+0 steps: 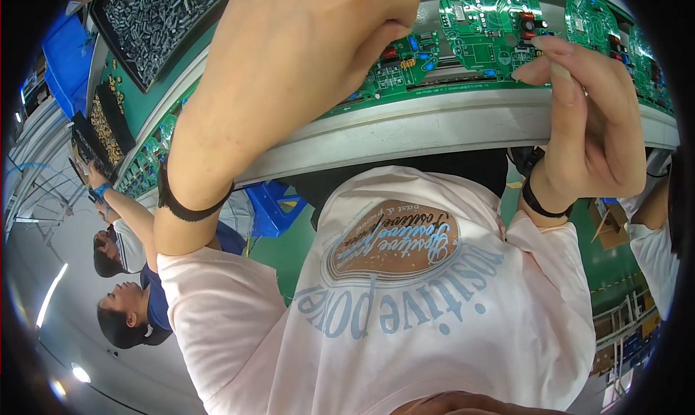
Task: The person picks up capacitors from a tray and inserts them into circuit boards on a conveyor belt. They repeat this process, positioning the capacitors into specific slots on each board by hand.
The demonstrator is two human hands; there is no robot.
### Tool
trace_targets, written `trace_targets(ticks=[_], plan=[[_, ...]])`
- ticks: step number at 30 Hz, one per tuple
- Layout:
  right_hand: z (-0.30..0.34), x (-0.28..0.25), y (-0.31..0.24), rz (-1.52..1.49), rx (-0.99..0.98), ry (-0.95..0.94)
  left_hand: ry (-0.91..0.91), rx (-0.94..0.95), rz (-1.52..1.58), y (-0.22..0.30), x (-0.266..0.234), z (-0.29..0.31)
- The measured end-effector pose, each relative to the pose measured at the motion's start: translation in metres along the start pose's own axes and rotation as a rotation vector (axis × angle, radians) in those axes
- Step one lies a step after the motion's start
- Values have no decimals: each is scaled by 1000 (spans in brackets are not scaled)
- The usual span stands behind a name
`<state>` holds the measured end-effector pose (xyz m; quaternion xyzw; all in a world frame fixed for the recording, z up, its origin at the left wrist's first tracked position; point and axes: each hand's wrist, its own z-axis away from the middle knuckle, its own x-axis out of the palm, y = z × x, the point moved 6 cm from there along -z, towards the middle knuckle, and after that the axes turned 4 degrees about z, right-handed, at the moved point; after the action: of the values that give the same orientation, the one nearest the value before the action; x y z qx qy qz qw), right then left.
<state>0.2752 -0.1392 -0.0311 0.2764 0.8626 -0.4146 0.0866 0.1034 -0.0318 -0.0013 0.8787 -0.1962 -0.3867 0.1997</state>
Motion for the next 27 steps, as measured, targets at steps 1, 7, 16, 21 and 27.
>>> trace_targets(ticks=[1, 7, 16, 21, 27], plan=[[0, 1, -1, -1, -1, -1, 9, 3, -12, 4, -2, -2], [2, 3, 2, -26, 18, 45, -581, -564, -341, 7, 2, -14], [-1, 7, 6, 57, 67, -31, 60, -896, -842, -18, -125, 27], [-7, 6, -8, 55, 122, -193, 53, -1182, -908, -42, -173, 81], [-66, -9, -14, 195, -98, -594, 154, -950, -178, -87, -140, 67]])
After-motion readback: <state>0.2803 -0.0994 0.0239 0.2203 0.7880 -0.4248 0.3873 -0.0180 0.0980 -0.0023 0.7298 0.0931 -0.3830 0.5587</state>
